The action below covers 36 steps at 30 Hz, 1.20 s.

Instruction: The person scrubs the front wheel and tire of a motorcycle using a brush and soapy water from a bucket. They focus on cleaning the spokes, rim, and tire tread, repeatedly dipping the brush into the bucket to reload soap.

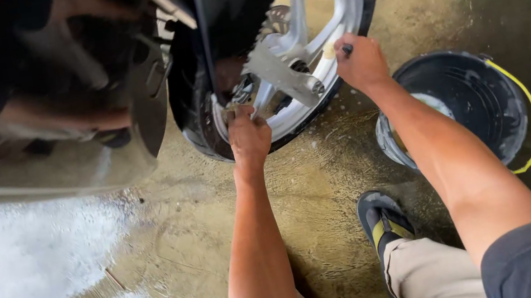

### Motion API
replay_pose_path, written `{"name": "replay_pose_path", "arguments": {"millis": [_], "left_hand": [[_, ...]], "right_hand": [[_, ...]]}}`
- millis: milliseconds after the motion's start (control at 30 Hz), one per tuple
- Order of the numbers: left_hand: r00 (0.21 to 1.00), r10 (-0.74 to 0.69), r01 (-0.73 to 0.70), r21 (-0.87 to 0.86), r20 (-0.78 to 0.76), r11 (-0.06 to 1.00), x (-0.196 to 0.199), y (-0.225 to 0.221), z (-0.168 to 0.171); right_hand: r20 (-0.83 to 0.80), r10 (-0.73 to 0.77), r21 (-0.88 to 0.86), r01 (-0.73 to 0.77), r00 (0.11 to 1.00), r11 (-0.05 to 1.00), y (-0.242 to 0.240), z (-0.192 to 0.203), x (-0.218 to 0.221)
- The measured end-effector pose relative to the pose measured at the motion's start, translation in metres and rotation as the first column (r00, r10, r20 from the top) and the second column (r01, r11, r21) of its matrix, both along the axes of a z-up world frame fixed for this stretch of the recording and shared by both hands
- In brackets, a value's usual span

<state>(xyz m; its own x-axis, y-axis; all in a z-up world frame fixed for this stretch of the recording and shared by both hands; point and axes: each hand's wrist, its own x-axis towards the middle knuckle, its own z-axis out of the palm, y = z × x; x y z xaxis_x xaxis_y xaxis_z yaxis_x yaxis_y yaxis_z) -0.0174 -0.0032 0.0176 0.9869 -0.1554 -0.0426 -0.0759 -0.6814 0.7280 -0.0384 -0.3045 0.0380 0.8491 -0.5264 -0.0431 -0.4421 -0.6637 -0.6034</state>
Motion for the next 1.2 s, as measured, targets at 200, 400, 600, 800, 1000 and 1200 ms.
{"name": "replay_pose_path", "arguments": {"millis": [200, 400, 600, 800, 1000, 1200], "left_hand": [[0.967, -0.212, 0.204, -0.068, -0.143, 0.977, -0.024, -0.031, 0.078], [0.939, -0.150, 0.070, -0.257, -0.309, 0.964, -0.003, -0.042, 0.013], [0.847, -0.220, 0.019, -0.388, -0.483, 0.922, -0.002, -0.030, -0.030], [0.811, -0.215, 0.044, -0.310, -0.544, 0.950, -0.003, -0.022, -0.048], [0.835, -0.248, 0.073, -0.349, -0.491, 0.934, -0.003, -0.035, -0.077], [0.819, -0.182, -0.002, -0.321, -0.545, 0.947, -0.012, -0.051, -0.038]], "right_hand": [[-0.060, 0.314, 0.248, -0.291, 0.947, 0.924, 0.025, -0.025, -0.005], [-0.017, 0.041, 0.426, -0.030, 0.999, 0.904, 0.021, -0.018, -0.019], [0.048, 0.057, 0.453, -0.073, 0.997, 0.888, 0.022, -0.015, 0.001], [-0.035, 0.129, 0.207, -0.119, 0.991, 0.971, -0.004, -0.097, 0.006], [-0.023, 0.105, 0.333, -0.092, 0.994, 0.938, 0.021, -0.071, 0.003], [0.032, 0.122, 0.557, -0.119, 0.992, 0.822, 0.027, -0.022, 0.009]]}}
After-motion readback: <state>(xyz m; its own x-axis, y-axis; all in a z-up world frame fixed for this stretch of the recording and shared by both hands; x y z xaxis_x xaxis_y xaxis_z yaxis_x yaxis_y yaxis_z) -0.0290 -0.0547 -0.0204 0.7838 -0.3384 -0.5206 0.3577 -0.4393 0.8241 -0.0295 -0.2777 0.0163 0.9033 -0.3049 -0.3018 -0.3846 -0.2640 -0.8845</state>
